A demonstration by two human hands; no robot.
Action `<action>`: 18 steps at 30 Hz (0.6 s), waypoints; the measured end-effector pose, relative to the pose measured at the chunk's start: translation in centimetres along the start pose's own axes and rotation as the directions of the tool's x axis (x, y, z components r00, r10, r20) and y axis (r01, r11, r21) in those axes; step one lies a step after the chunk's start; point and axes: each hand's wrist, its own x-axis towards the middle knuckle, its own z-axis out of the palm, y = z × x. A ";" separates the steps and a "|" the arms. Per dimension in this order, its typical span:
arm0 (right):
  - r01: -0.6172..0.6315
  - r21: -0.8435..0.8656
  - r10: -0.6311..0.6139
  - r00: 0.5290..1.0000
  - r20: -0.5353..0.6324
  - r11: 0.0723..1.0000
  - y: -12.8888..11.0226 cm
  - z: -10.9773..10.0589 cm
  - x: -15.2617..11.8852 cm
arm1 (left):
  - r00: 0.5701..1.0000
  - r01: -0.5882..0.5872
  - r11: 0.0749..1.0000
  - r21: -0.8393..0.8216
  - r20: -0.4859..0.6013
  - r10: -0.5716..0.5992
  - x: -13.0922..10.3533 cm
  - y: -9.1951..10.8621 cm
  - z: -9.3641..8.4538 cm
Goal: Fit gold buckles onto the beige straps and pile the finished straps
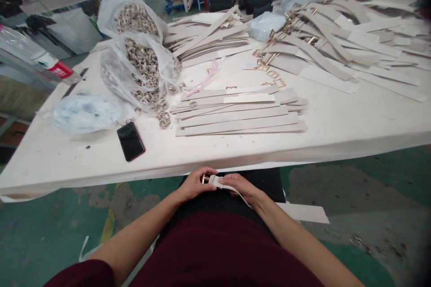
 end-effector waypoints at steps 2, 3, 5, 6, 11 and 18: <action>0.016 -0.015 -0.017 1.000 -0.013 1.000 0.1 0.2 -0.1 | 0.999 0.022 1.000 0.020 -0.045 -0.021 0.2 0.1 0.3; 0.031 -0.025 -0.032 0.999 -0.029 0.999 0.2 0.3 -0.1 | 0.997 0.016 0.997 0.078 -0.073 -0.010 0.2 0.2 0.5; 0.065 -0.047 -0.068 0.995 -0.069 0.997 0.5 0.4 -0.1 | 0.993 -0.014 0.973 0.231 -0.107 0.040 0.3 0.6 0.9; 0.079 -0.058 -0.084 0.993 -0.087 0.995 0.6 0.5 -0.1 | 0.992 -0.032 0.953 0.300 -0.110 0.068 0.2 0.8 1.1; 0.053 -0.046 -0.056 0.996 -0.064 0.998 0.7 0.3 -0.6 | 0.991 -0.076 0.908 0.411 -0.066 0.113 -0.3 0.9 1.2; 0.046 -0.030 -0.047 0.998 -0.047 0.998 0.9 -0.1 -0.1 | 0.992 -0.107 0.915 0.388 -0.022 0.125 -0.4 0.6 0.8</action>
